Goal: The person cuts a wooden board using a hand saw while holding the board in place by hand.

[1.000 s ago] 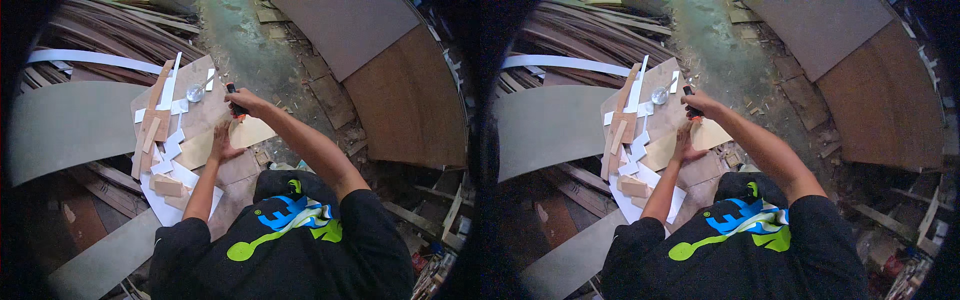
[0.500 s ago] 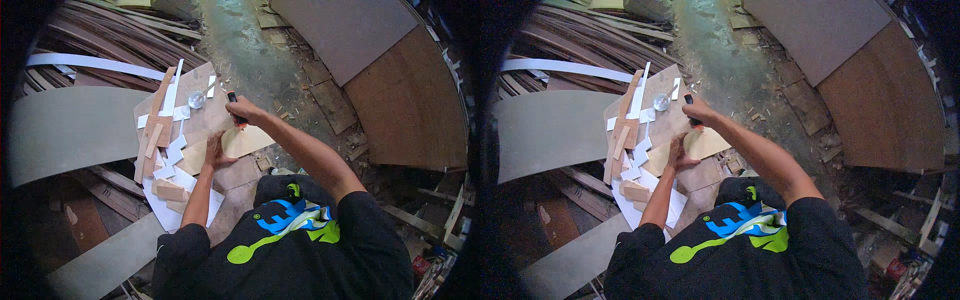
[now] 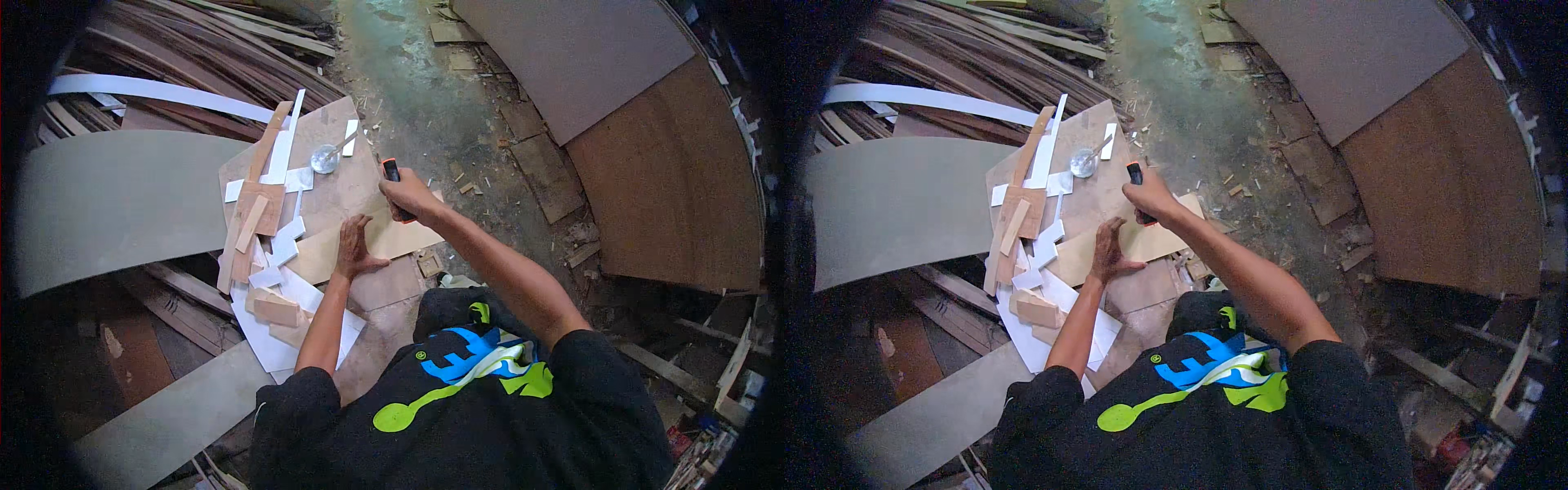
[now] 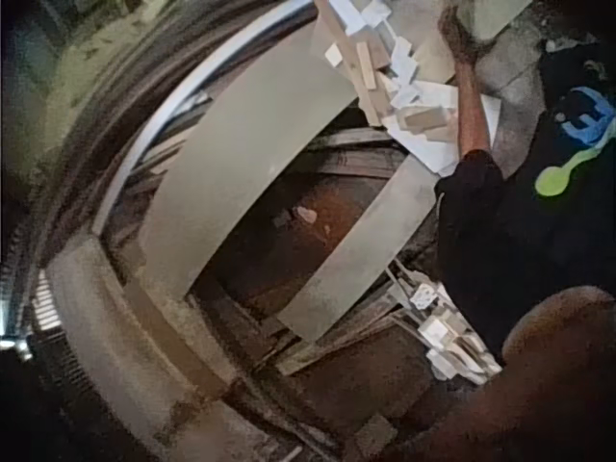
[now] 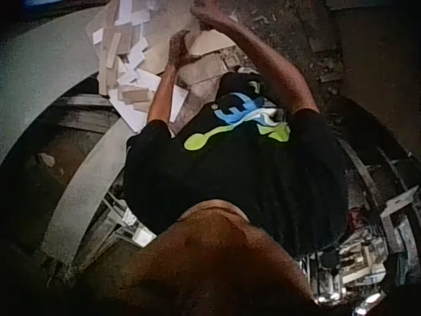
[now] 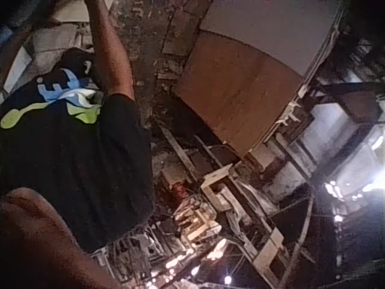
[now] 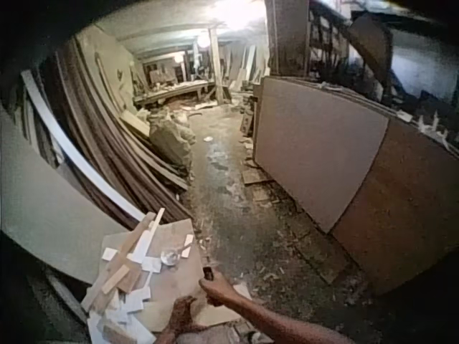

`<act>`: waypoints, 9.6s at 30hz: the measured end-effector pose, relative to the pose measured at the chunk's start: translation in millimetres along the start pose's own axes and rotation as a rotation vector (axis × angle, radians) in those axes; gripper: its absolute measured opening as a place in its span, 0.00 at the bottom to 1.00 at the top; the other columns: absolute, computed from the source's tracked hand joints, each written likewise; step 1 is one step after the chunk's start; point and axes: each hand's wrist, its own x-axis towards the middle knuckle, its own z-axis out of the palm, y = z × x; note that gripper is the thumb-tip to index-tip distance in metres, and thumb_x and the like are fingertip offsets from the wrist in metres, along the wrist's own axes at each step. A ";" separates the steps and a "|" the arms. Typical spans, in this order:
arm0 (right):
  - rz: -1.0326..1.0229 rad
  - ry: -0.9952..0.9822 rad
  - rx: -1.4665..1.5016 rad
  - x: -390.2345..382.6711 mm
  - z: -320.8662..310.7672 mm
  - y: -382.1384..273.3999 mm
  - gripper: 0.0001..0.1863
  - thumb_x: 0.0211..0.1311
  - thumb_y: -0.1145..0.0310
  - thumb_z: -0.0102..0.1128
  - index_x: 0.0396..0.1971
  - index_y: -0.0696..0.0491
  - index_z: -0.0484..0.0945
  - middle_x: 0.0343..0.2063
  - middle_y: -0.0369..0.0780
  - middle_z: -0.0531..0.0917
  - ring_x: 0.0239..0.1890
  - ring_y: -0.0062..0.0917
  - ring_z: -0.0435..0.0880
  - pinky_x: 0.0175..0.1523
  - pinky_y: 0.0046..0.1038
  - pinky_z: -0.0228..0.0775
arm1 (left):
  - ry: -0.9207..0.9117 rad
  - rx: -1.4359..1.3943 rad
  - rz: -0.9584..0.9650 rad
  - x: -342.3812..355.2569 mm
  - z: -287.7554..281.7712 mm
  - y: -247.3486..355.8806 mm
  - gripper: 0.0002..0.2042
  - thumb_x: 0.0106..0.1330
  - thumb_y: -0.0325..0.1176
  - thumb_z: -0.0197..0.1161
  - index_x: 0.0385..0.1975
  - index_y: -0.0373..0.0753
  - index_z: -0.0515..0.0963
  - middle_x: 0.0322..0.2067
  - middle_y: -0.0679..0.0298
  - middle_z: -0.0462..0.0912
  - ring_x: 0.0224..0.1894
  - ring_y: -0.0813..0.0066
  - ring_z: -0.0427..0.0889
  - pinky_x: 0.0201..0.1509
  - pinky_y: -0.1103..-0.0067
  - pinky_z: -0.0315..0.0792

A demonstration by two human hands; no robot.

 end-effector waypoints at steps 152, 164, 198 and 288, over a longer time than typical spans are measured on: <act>0.005 0.216 -0.295 49.7 -11.6 40.0 0.05 0.49 0.73 0.47 0.28 0.54 0.64 0.11 0.34 0.64 0.07 0.21 0.65 0.09 0.27 0.56 | 0.243 0.227 -0.325 65.2 63.4 29.8 0.08 0.60 0.37 0.56 0.31 0.41 0.73 0.34 0.59 0.73 0.41 0.61 0.71 0.48 0.69 0.64; 0.008 0.118 -0.238 25.6 17.2 9.4 0.05 0.52 0.73 0.48 0.30 0.51 0.64 0.12 0.33 0.64 0.07 0.19 0.63 0.10 0.26 0.54 | 0.261 0.244 -0.390 39.4 55.6 17.1 0.08 0.58 0.37 0.57 0.30 0.40 0.74 0.34 0.58 0.73 0.41 0.60 0.71 0.49 0.68 0.64; -0.109 0.073 -0.125 -42.8 31.5 -34.6 0.06 0.49 0.71 0.48 0.27 0.56 0.67 0.13 0.35 0.68 0.10 0.20 0.68 0.13 0.25 0.59 | 0.261 -0.138 -0.570 25.3 56.1 8.5 0.09 0.57 0.37 0.57 0.33 0.40 0.74 0.34 0.60 0.72 0.40 0.61 0.71 0.49 0.68 0.65; 0.124 -0.073 -0.012 63.5 -8.6 43.6 0.06 0.51 0.71 0.51 0.21 0.56 0.67 0.14 0.36 0.70 0.11 0.21 0.69 0.15 0.27 0.69 | 0.336 0.178 -0.491 35.0 55.4 14.4 0.11 0.56 0.40 0.60 0.32 0.39 0.74 0.34 0.59 0.73 0.40 0.60 0.72 0.47 0.68 0.65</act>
